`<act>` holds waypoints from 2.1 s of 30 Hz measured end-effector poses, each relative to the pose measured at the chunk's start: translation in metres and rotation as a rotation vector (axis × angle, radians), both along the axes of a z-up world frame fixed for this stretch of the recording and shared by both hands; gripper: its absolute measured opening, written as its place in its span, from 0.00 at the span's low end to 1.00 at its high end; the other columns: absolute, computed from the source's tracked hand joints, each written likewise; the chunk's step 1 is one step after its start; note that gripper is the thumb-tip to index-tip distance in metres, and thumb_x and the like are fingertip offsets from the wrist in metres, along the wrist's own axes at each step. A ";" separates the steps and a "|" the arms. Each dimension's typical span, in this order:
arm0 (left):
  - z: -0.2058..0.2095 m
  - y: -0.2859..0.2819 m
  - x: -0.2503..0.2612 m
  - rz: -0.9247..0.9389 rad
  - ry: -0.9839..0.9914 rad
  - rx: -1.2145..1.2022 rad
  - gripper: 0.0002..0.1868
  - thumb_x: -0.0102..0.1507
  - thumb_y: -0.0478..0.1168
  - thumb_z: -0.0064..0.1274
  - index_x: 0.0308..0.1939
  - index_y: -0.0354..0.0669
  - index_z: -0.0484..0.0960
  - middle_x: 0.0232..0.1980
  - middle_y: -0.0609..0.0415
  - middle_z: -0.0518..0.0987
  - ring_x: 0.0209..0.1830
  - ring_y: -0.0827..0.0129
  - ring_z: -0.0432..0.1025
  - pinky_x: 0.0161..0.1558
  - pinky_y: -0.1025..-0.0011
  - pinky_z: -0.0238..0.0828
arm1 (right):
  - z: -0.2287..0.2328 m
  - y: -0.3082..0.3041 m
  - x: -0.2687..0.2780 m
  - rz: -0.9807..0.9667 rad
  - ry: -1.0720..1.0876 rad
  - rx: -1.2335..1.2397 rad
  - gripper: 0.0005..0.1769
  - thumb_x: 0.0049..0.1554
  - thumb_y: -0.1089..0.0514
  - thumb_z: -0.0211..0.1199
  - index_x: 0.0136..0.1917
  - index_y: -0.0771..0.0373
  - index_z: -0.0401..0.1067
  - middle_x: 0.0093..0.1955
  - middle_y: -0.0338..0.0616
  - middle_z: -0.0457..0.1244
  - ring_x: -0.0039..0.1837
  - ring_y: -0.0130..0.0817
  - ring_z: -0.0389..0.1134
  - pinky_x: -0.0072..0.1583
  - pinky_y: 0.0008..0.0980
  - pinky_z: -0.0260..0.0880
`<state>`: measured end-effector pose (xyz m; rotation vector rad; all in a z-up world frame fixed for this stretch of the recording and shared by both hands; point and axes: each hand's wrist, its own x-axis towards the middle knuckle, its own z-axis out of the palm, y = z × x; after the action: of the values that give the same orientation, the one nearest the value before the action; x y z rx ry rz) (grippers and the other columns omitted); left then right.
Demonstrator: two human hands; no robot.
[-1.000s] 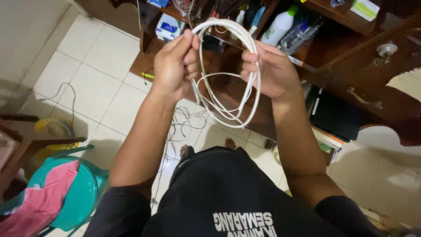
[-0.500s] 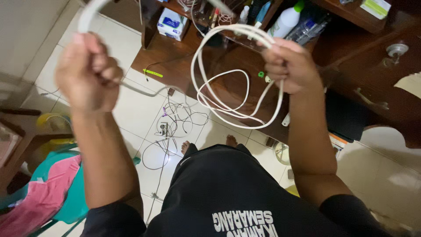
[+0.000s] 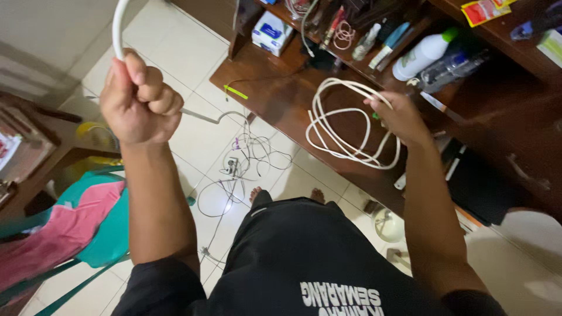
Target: The person picks up a white cable from a shelf and coils it into a circular loop by hand.
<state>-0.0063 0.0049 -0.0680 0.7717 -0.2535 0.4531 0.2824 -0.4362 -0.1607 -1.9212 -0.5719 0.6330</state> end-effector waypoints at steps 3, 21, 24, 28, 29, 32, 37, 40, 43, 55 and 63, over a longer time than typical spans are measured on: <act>-0.005 -0.006 0.003 -0.043 -0.006 -0.012 0.23 0.82 0.52 0.27 0.41 0.44 0.67 0.22 0.66 0.49 0.16 0.82 0.36 0.19 0.79 0.35 | -0.032 -0.006 0.026 0.016 -0.407 0.075 0.11 0.71 0.57 0.58 0.58 0.66 0.77 0.42 0.42 0.65 0.44 0.29 0.63 0.47 0.31 0.64; -0.025 -0.057 0.019 -0.286 -0.089 -0.057 0.19 0.76 0.50 0.39 0.39 0.39 0.69 0.19 0.64 0.51 0.13 0.78 0.41 0.18 0.72 0.40 | -0.004 0.026 -0.024 -0.218 -0.730 -0.303 0.35 0.59 0.60 0.69 0.75 0.68 0.58 0.73 0.67 0.56 0.74 0.59 0.57 0.74 0.50 0.57; -0.017 -0.066 0.019 -0.275 -0.113 -0.002 0.19 0.74 0.50 0.42 0.37 0.39 0.70 0.21 0.62 0.55 0.15 0.77 0.45 0.19 0.72 0.43 | 0.033 0.062 -0.061 -0.010 -0.254 -0.024 0.23 0.65 0.56 0.60 0.70 0.65 0.68 0.67 0.58 0.67 0.67 0.47 0.70 0.70 0.43 0.70; -0.015 -0.097 0.023 -0.165 0.120 0.292 0.20 0.74 0.50 0.48 0.38 0.35 0.75 0.28 0.55 0.68 0.24 0.74 0.59 0.31 0.69 0.59 | 0.107 0.101 -0.097 0.233 0.529 0.626 0.32 0.68 0.45 0.37 0.75 0.70 0.58 0.64 0.58 0.66 0.65 0.47 0.69 0.68 0.46 0.70; -0.016 -0.105 0.028 -0.161 0.215 0.536 0.19 0.73 0.49 0.47 0.40 0.35 0.78 0.29 0.56 0.69 0.26 0.75 0.61 0.31 0.71 0.59 | 0.123 0.111 -0.101 0.063 0.728 0.698 0.33 0.65 0.45 0.33 0.72 0.70 0.58 0.57 0.59 0.68 0.59 0.48 0.71 0.64 0.47 0.72; -0.022 -0.138 0.040 -0.021 0.337 0.943 0.16 0.73 0.46 0.45 0.41 0.37 0.80 0.31 0.56 0.74 0.31 0.71 0.67 0.34 0.70 0.65 | 0.150 0.121 -0.099 0.072 0.675 0.868 0.26 0.72 0.47 0.36 0.69 0.71 0.60 0.41 0.44 0.61 0.45 0.37 0.65 0.54 0.42 0.72; -0.042 -0.165 0.033 0.154 0.296 1.284 0.11 0.72 0.42 0.49 0.40 0.39 0.79 0.32 0.47 0.76 0.31 0.57 0.72 0.36 0.62 0.67 | 0.158 0.114 -0.087 0.148 0.232 0.646 0.17 0.73 0.51 0.39 0.59 0.64 0.62 0.31 0.32 0.47 0.29 0.21 0.44 0.29 0.24 0.46; -0.056 -0.174 0.025 0.117 0.354 1.203 0.10 0.71 0.42 0.49 0.41 0.39 0.79 0.31 0.46 0.76 0.29 0.57 0.72 0.34 0.62 0.68 | 0.162 0.101 -0.074 0.100 0.218 0.701 0.12 0.74 0.53 0.41 0.55 0.62 0.61 0.31 0.32 0.47 0.28 0.21 0.43 0.28 0.25 0.43; -0.068 -0.170 0.019 0.149 0.374 1.185 0.10 0.71 0.42 0.50 0.42 0.39 0.80 0.30 0.47 0.76 0.27 0.59 0.72 0.33 0.63 0.69 | 0.167 0.086 -0.059 0.044 0.241 0.804 0.11 0.74 0.53 0.42 0.54 0.60 0.61 0.30 0.31 0.46 0.28 0.20 0.41 0.29 0.23 0.41; 0.017 -0.168 0.046 0.585 0.182 1.059 0.12 0.71 0.38 0.55 0.58 0.40 0.80 0.52 0.50 0.81 0.49 0.67 0.78 0.51 0.71 0.75 | 0.171 0.065 -0.059 0.349 0.159 0.647 0.16 0.74 0.51 0.45 0.50 0.65 0.64 0.31 0.32 0.48 0.31 0.18 0.44 0.32 0.22 0.43; 0.110 -0.178 0.083 0.383 -0.159 0.957 0.16 0.73 0.34 0.50 0.65 0.40 0.73 0.58 0.48 0.81 0.56 0.69 0.78 0.59 0.72 0.76 | 0.124 0.074 -0.054 0.606 0.526 0.747 0.16 0.71 0.51 0.52 0.48 0.66 0.66 0.33 0.33 0.49 0.33 0.21 0.46 0.37 0.24 0.45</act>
<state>0.0766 -0.1734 0.0421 1.7403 -0.4860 0.7682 0.2288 -0.3620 -0.0365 -0.8214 -0.8917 1.0756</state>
